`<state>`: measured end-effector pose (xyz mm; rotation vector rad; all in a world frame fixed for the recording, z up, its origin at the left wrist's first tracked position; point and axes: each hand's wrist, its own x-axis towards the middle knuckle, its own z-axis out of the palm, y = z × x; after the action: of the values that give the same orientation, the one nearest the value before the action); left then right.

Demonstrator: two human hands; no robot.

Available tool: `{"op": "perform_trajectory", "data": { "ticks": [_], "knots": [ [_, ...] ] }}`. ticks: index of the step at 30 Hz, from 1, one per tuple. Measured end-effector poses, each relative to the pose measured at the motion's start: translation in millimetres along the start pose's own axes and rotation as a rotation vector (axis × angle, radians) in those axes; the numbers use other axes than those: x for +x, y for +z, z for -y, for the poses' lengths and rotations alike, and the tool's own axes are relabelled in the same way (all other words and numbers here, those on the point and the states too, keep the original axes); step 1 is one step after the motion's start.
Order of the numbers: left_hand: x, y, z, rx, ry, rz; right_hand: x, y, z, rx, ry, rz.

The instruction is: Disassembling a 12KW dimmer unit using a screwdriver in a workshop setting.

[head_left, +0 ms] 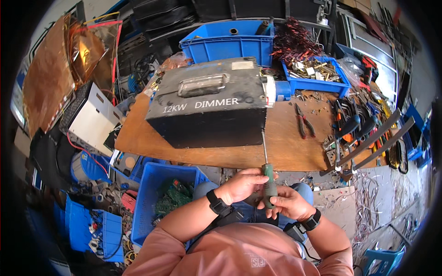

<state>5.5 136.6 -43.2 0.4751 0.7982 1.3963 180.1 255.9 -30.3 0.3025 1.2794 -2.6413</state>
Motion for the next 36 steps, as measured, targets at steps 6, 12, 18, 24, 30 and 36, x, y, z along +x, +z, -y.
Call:
{"op": "perform_trajectory", "data": {
  "ticks": [6,12,18,24,30,36],
  "knots": [
    [6,12,4,0.315,0.103,-0.19,7,14,-6,-0.475,-0.134,-0.351],
    [5,14,-2,0.324,0.067,-0.245,3,6,-6,-0.211,-0.095,-0.21],
    [1,2,-3,-0.045,-0.005,0.006,2,5,4,0.212,-0.011,0.129],
    [4,12,0,0.205,0.155,-0.189,8,2,-11,-0.226,-0.225,-0.235],
    [-1,20,-3,0.149,0.12,-0.264,8,9,-11,-0.287,-0.141,-0.241],
    [0,0,-2,-0.021,0.019,-0.051,8,0,-5,0.213,0.002,0.089]
  ]
}}
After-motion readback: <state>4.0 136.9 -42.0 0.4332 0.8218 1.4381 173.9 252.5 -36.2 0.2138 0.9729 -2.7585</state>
